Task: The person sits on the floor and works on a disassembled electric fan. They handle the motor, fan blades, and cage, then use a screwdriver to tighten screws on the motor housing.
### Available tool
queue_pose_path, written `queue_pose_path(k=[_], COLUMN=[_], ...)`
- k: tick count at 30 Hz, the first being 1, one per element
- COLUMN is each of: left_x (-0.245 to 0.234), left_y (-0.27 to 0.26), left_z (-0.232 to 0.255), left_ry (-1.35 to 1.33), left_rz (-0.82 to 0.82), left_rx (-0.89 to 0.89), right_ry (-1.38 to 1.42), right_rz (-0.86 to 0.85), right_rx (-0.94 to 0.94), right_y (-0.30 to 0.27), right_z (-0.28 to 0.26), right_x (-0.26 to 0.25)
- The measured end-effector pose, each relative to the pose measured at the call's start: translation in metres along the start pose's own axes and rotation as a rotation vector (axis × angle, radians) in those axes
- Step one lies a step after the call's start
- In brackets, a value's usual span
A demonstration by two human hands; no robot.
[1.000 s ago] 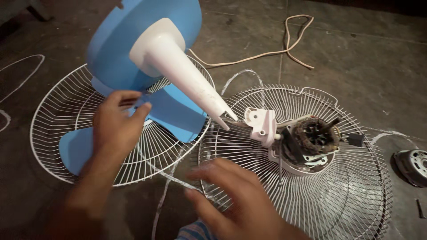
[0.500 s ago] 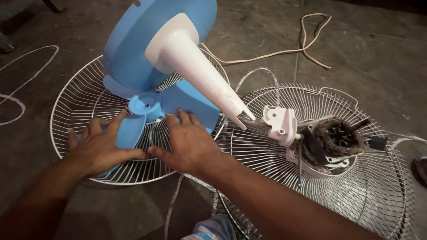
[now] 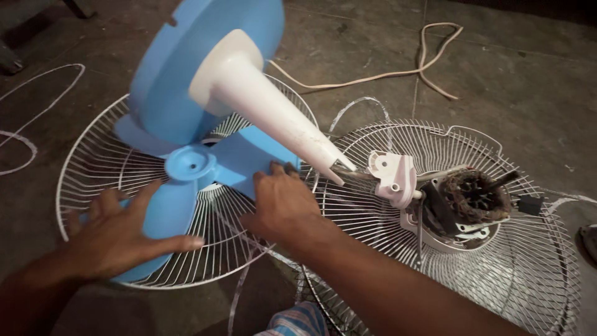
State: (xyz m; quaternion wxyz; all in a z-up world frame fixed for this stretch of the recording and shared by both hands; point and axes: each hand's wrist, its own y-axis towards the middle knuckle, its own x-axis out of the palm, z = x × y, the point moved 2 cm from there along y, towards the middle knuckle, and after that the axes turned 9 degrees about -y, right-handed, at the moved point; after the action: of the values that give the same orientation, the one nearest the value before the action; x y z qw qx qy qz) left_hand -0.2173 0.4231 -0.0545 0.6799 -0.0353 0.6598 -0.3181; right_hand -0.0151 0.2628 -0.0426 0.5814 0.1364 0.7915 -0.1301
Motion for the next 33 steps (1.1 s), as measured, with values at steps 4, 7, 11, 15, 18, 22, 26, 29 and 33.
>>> queue_pose_path(k=[4, 7, 11, 15, 18, 22, 26, 29, 33], left_x=[0.006, 0.012, 0.015, 0.007, 0.001, -0.002, 0.003, 0.015, 0.039], left_y=[-0.012, -0.017, -0.018, -0.025, -0.049, -0.083, -0.117, -0.143, -0.170], left_z=[-0.008, -0.011, -0.006, 0.021, 0.053, 0.110, 0.163, 0.199, 0.253], left_ry=[0.170, 0.175, 0.089, 0.037, -0.052, -0.109, -0.392, -0.615, -0.903], left_rz=[-0.053, -0.022, 0.083, 0.119, 0.270, 0.464, 0.464, 0.365, 0.287], left_rx=[-0.113, -0.120, -0.038, -0.001, 0.147, 0.466, 0.840, 1.024, 1.202], right_ry=[0.026, 0.088, 0.146, 0.212, 0.270, 0.277, 0.032, -0.079, 0.021], right_rz=[0.111, 0.069, 0.163, 0.308, 0.373, 0.610, 0.704, 0.765, 0.805], right_rx=[-0.109, -0.127, -0.291, -0.267, -0.195, -0.161, -0.001, 0.183, 0.328], right_y=[-0.007, -0.016, -0.038, -0.076, -0.110, -0.165, -0.215, -0.245, -0.245], right_z=[0.009, 0.010, 0.012, 0.022, 0.043, 0.075, 0.130, 0.173, 0.222], right_x=[0.012, 0.011, -0.003, -0.015, -0.022, -0.027, -0.034, -0.038, -0.045])
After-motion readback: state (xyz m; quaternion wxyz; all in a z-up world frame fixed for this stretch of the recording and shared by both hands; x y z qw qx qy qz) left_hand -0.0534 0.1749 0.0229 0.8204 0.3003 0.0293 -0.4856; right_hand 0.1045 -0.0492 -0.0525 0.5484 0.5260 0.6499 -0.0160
